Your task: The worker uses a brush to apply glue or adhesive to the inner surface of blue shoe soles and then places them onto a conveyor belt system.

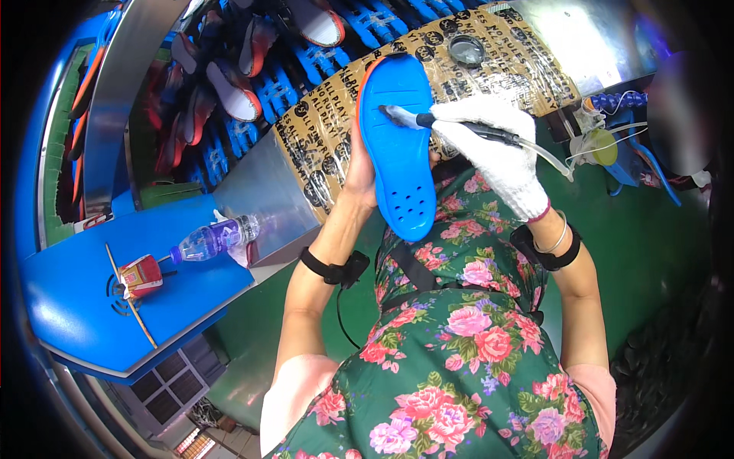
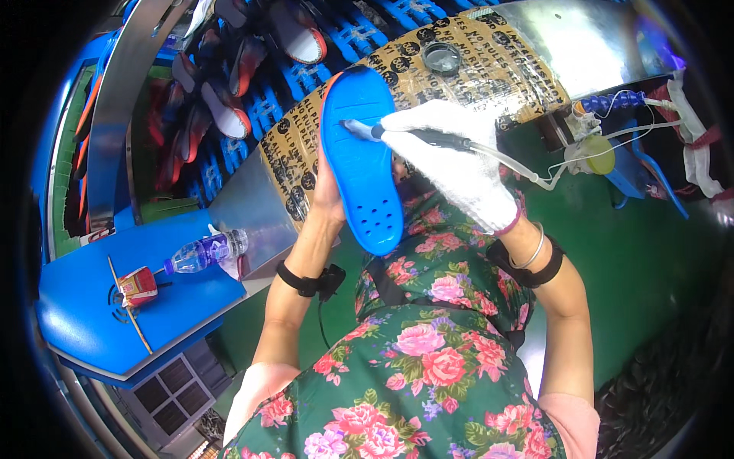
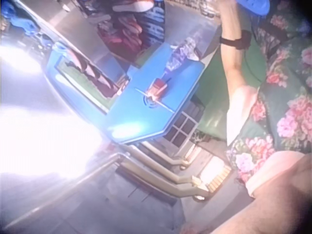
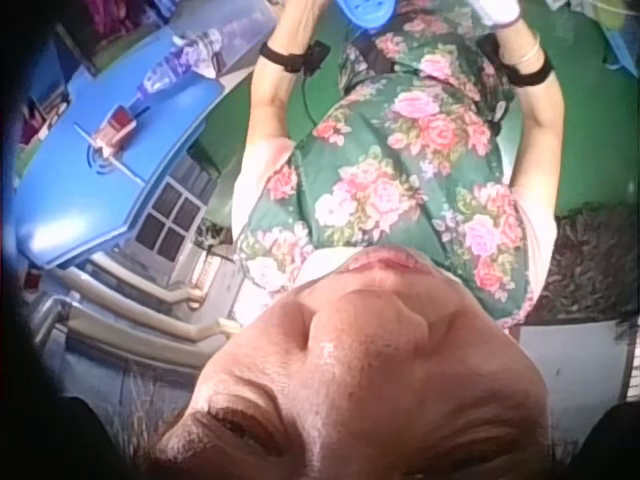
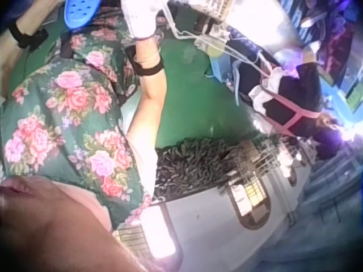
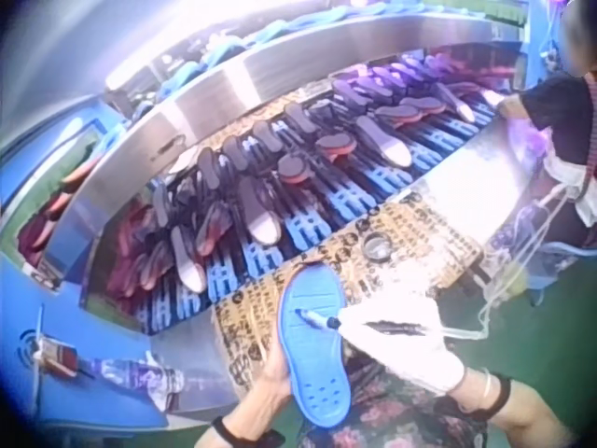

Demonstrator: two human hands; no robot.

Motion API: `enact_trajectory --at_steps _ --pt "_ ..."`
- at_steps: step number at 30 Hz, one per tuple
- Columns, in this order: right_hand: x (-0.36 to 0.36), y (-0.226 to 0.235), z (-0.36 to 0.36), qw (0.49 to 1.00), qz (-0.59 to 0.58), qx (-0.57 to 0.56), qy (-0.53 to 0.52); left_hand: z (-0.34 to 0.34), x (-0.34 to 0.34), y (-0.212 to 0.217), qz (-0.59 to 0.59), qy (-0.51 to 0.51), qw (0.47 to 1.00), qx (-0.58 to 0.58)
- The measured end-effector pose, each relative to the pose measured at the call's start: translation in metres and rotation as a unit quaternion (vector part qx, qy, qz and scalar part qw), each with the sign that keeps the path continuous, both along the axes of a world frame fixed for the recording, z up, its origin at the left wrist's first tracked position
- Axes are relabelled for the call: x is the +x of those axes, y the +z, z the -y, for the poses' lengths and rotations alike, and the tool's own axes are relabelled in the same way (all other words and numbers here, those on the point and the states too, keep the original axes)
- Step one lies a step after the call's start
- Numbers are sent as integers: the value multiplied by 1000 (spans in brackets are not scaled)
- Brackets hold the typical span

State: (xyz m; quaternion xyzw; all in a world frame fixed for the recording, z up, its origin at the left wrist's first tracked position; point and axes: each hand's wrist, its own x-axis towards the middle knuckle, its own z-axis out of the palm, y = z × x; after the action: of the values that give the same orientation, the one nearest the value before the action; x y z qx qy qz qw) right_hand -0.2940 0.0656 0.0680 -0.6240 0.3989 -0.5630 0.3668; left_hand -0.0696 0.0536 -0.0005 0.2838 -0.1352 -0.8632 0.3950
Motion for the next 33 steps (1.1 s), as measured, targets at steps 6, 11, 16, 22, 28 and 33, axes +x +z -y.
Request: enact_trajectory --at_steps 6,11,16,22,28,33 --pt "-2 2 6 998 17 -19 50 -12 -13 -6 -37 77 996 14" --pt "-6 3 -9 989 45 38 132 -11 14 -18 -10 -78 996 -38" --pt "-6 14 -30 996 -23 -37 72 -31 11 -9 -160 -11 986 35" --pt "-9 29 -42 985 -106 -127 42 -28 -22 36 -163 42 986 -8" --pt "-11 43 -50 989 -120 -84 17 -35 -50 39 -243 125 960 -62" --pt "-12 53 -38 983 -114 -146 12 -36 -41 30 -225 54 969 -85"
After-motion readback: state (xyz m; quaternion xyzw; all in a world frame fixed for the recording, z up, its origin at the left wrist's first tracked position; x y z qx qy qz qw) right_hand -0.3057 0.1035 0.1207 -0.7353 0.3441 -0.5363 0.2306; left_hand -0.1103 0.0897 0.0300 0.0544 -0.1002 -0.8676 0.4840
